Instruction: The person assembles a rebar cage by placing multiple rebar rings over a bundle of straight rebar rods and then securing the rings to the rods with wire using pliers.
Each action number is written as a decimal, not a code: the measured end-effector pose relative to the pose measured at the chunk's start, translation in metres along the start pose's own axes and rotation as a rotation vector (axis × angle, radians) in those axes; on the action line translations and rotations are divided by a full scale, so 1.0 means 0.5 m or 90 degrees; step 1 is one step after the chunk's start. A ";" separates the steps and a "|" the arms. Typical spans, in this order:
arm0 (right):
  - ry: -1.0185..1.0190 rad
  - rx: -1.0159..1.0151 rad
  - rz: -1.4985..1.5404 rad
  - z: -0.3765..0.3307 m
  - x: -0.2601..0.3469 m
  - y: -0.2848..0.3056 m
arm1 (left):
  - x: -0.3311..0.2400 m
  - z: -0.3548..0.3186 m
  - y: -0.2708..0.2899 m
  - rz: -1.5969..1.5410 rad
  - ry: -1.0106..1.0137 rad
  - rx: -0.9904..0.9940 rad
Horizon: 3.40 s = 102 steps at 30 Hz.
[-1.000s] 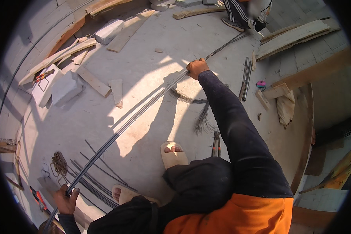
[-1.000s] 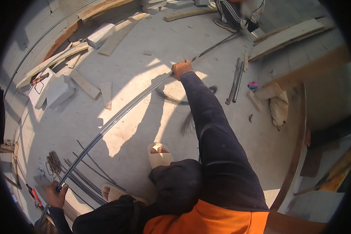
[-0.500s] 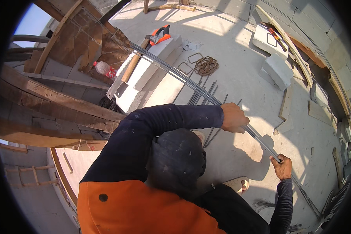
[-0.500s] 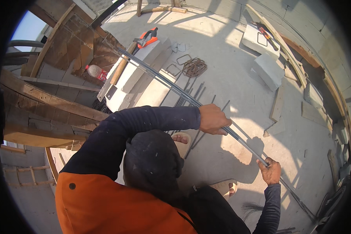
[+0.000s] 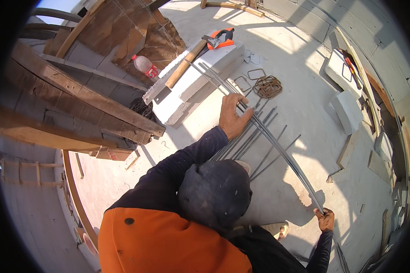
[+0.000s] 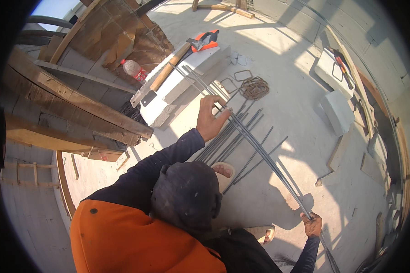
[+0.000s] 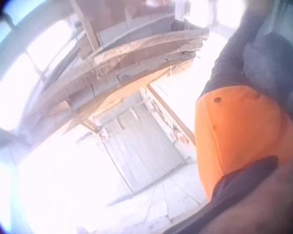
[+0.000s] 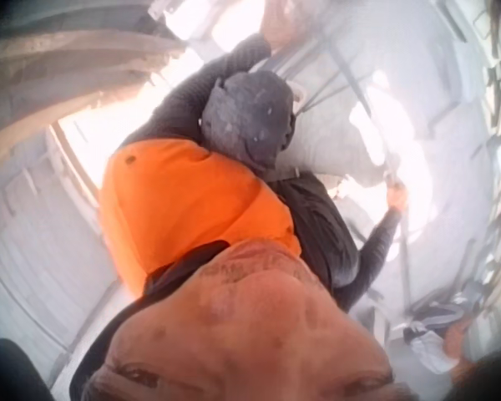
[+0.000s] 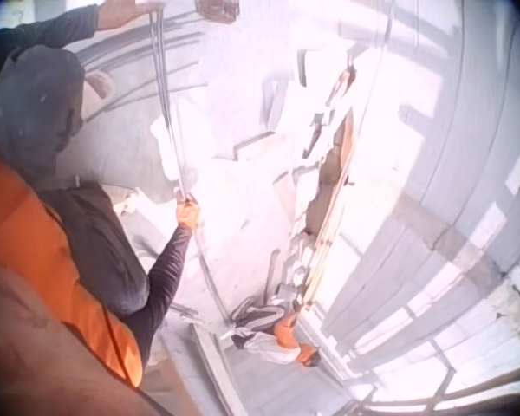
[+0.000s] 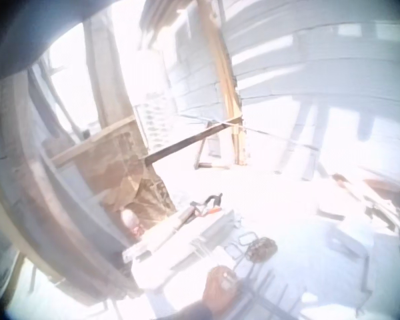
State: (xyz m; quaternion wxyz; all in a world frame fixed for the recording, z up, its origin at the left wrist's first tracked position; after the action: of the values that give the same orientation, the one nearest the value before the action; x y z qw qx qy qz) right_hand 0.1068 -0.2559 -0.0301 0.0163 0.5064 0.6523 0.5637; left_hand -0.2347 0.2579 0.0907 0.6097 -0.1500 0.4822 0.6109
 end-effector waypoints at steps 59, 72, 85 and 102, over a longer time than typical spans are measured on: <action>-0.097 0.185 -0.295 0.027 0.061 -0.043 | 0.207 -0.014 -0.058 -0.778 0.627 -0.125; 0.054 0.320 -0.130 0.223 0.384 -0.037 | 0.380 -0.142 -0.030 -0.428 0.673 -0.066; 0.170 0.189 -0.055 0.674 0.790 -0.200 | 0.390 0.088 -0.279 0.072 0.038 0.213; 0.412 -0.127 -0.390 0.866 0.867 -0.295 | 0.465 0.123 -0.167 -0.416 0.365 -0.182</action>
State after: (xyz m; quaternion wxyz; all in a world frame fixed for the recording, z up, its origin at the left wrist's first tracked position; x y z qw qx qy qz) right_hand 0.0574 0.3718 -0.0602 0.0259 0.0839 0.6862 0.7221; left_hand -0.1846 0.4277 -0.0924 0.5857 -0.5396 0.4698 0.3809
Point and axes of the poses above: each hand's wrist, its own z-axis towards the middle knuckle, its own y-axis out of the back of the hand, x = y × z, the point moved 4 cm from there along z, towards the middle knuckle, and after that the axes turned 10 degrees about -z, right-handed, at the moved point
